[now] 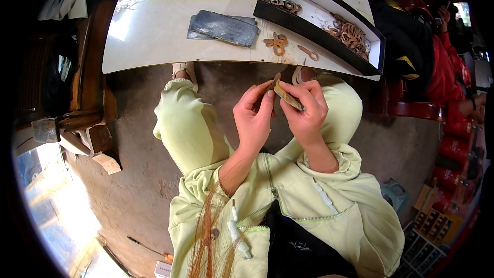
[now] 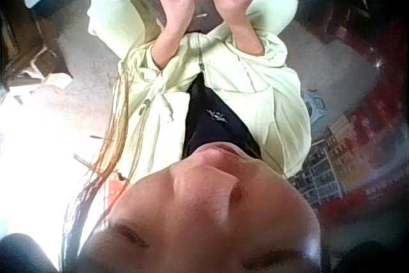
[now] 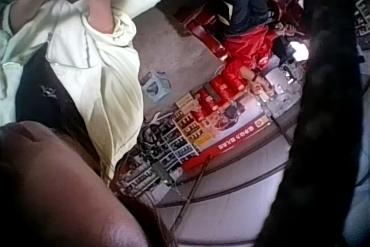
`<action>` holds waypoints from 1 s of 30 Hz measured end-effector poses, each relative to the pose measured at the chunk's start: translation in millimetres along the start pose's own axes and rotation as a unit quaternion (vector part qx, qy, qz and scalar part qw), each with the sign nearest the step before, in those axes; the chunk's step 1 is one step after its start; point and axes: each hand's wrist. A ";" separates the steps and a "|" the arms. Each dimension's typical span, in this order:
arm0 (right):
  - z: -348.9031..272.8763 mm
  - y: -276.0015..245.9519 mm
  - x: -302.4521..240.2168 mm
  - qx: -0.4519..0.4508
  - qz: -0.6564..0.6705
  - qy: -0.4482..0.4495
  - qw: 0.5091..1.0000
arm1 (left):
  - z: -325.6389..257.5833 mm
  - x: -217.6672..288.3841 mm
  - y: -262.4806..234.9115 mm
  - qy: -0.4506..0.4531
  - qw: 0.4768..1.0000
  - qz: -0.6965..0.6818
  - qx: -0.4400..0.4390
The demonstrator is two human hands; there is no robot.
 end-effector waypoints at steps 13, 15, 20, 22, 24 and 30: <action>1.5 1.3 2.5 -0.009 -0.003 0.018 1.000 | 0.6 -3.3 2.3 -0.034 0.999 -0.024 0.009; 1.2 1.7 2.7 -0.009 -0.004 0.019 1.000 | 0.5 -2.3 2.6 -0.037 0.999 -0.027 0.009; 0.2 2.1 4.9 -0.011 -0.005 0.016 1.000 | 0.0 0.0 3.1 -0.037 0.999 -0.021 0.005; 0.9 2.6 3.8 -0.011 -0.004 0.014 1.000 | -0.3 0.8 3.2 -0.041 0.999 -0.014 0.006; 0.6 2.5 3.4 -0.009 -0.013 0.016 1.000 | -0.5 -0.5 1.8 -0.048 0.999 0.002 0.001; 1.0 3.1 0.3 -0.013 -0.009 0.023 1.000 | -2.2 -1.4 5.3 -0.020 0.999 -0.011 0.029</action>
Point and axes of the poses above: each hand's wrist, its own z-axis towards the middle knuckle, its own y-axis out of the palm, x = y × z, and after that the axes turned 4 degrees about z, right-handed
